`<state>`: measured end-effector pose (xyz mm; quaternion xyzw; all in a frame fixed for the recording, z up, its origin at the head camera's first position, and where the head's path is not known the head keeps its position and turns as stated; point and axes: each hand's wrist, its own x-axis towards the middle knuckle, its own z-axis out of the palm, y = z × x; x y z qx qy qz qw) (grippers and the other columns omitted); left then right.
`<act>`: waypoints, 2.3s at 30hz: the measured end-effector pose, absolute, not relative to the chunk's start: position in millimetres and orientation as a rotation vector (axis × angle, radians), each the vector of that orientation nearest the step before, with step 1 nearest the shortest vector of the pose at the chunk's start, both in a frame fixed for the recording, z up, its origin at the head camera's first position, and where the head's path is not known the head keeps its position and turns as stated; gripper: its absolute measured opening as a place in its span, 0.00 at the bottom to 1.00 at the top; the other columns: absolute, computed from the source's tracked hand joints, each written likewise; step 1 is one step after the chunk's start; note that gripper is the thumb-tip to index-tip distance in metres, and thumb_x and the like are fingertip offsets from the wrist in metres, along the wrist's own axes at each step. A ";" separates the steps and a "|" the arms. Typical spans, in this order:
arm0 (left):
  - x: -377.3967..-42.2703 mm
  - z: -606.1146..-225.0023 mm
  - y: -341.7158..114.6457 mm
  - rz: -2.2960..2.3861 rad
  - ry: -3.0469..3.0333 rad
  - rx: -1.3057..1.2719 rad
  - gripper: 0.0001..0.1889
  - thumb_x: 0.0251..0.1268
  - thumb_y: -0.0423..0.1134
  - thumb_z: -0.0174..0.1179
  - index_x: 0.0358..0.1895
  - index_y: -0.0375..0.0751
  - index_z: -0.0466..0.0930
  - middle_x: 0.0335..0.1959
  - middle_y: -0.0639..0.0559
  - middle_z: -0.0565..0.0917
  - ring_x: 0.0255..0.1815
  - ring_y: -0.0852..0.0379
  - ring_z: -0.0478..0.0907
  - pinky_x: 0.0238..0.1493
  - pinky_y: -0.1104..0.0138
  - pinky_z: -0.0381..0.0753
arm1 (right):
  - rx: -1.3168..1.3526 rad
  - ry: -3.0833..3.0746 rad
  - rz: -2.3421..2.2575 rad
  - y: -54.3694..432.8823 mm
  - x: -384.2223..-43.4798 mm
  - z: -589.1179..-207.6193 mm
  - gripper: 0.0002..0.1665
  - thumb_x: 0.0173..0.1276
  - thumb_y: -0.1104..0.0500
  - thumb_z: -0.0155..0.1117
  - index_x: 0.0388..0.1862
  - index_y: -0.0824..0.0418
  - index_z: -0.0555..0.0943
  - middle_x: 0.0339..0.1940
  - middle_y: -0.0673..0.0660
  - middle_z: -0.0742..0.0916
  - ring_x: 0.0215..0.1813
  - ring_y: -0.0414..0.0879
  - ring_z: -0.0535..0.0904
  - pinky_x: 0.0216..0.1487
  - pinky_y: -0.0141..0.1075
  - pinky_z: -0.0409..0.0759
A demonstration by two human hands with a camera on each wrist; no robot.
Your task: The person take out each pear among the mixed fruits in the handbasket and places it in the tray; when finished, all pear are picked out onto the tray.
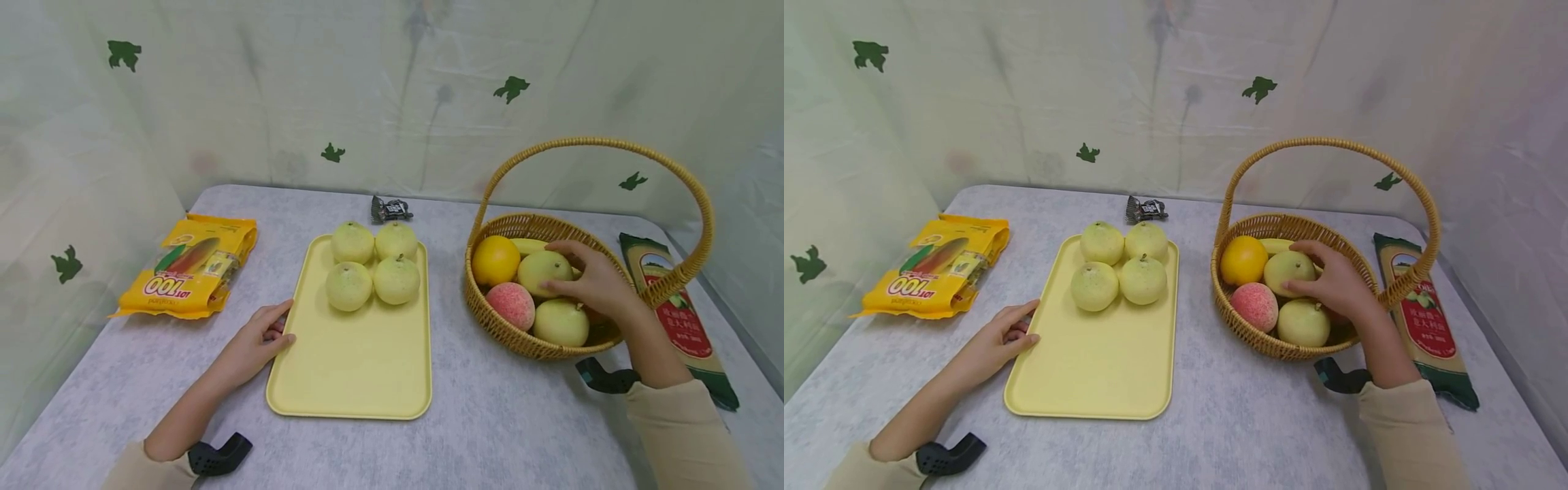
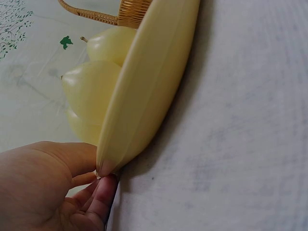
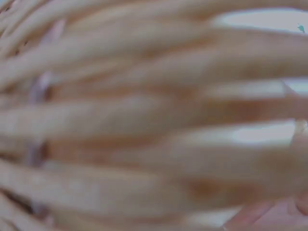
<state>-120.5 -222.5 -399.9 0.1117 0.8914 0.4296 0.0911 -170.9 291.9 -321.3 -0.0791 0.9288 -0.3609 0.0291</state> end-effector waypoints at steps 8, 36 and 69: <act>-121.2 -400.9 -222.7 1.279 2.645 0.328 0.33 0.62 0.36 0.56 0.68 0.34 0.53 0.55 0.41 0.63 0.42 0.52 0.66 0.40 0.73 0.69 | -0.359 2.941 -1.442 277.4 -156.6 -304.0 0.34 0.52 0.63 0.70 0.57 0.64 0.65 0.52 0.53 0.71 0.48 0.46 0.69 0.41 0.27 0.70; -120.3 -400.3 -223.2 1.278 2.652 0.345 0.32 0.62 0.36 0.56 0.67 0.32 0.54 0.54 0.40 0.63 0.41 0.52 0.66 0.40 0.73 0.69 | -0.767 2.340 -1.631 86.7 -126.3 -356.8 0.34 0.48 0.59 0.72 0.55 0.61 0.72 0.52 0.48 0.75 0.51 0.43 0.70 0.51 0.40 0.70; -120.5 -399.9 -224.0 1.256 2.660 0.344 0.33 0.62 0.39 0.56 0.67 0.34 0.54 0.54 0.41 0.64 0.42 0.53 0.66 0.41 0.73 0.69 | -0.773 2.291 -1.490 43.2 -120.9 -375.1 0.42 0.51 0.54 0.71 0.64 0.55 0.64 0.56 0.51 0.69 0.46 0.45 0.70 0.40 0.33 0.75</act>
